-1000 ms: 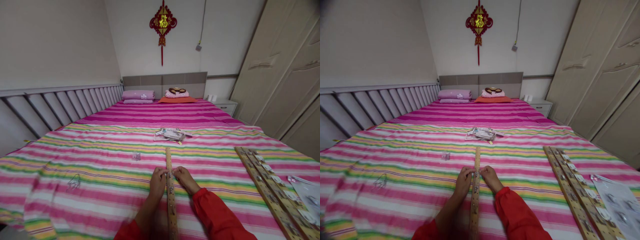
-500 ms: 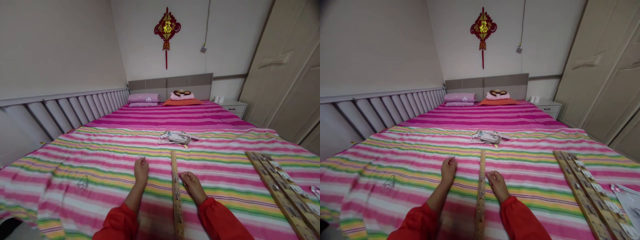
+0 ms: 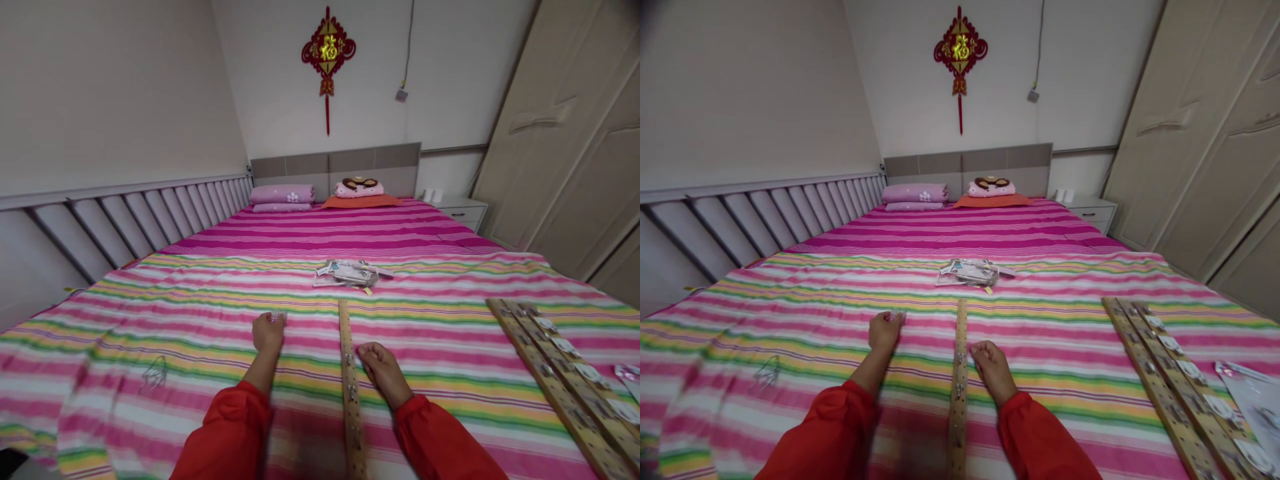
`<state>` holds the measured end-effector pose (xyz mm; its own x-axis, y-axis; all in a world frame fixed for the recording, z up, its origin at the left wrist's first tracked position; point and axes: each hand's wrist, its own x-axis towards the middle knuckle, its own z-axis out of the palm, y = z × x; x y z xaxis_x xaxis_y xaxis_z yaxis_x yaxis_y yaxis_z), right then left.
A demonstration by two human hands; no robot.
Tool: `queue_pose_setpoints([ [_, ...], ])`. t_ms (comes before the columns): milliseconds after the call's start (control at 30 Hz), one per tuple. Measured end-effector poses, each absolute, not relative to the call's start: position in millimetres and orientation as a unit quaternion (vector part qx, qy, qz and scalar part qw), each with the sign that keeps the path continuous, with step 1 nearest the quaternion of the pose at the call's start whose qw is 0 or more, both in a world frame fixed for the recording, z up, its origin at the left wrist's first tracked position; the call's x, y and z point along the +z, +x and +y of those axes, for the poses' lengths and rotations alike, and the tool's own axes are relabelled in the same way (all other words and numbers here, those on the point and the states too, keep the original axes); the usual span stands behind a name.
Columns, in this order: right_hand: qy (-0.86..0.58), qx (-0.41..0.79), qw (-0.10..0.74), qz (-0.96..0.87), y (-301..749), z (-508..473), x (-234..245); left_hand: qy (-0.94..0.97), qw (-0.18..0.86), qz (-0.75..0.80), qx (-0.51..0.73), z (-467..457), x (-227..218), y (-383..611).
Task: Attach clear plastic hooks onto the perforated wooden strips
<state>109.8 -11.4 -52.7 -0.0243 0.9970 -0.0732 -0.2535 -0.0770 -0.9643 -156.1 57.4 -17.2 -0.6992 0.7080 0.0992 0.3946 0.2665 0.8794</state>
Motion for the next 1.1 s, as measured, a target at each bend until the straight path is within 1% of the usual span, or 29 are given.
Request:
queue_pose_setpoints([
  [133, -0.445, 0.585, 0.538, -0.413, 109.8, -11.1, -53.8, 0.309, 0.217, 0.728, 0.572, 56.2, -16.9, -164.4],
  [300, -0.447, 0.584, 0.542, -0.407, 110.0, -11.8, -52.4, 0.239, 0.307, 0.626, 0.676, 38.7, -12.1, -173.0],
  [500, -0.445, 0.579, 0.551, -0.403, 109.0, -12.2, -50.7, 0.194, 0.407, 0.524, 0.722, 11.9, 1.2, -177.9],
  [600, -0.443, 0.578, 0.554, -0.403, 108.6, -12.5, -50.6, 0.135, 0.495, 0.444, 0.735, -4.3, 11.7, -173.8],
  [700, -0.443, 0.578, 0.554, -0.404, 108.4, -13.1, -49.5, 0.087, 0.605, 0.329, 0.720, -26.6, 18.5, -163.7],
  [800, -0.444, 0.578, 0.550, -0.408, 109.0, -14.1, -46.9, 0.142, 0.674, 0.262, 0.677, -50.9, 17.9, -148.1],
  [967, -0.448, 0.568, 0.549, -0.419, 109.7, -23.0, -36.3, 0.187, 0.739, 0.200, 0.615, -82.1, 8.8, -118.9],
  [1100, -0.426, 0.571, 0.535, -0.454, 102.4, -49.6, -12.6, 0.181, 0.767, 0.184, 0.588, -98.1, 5.4, -98.0],
])
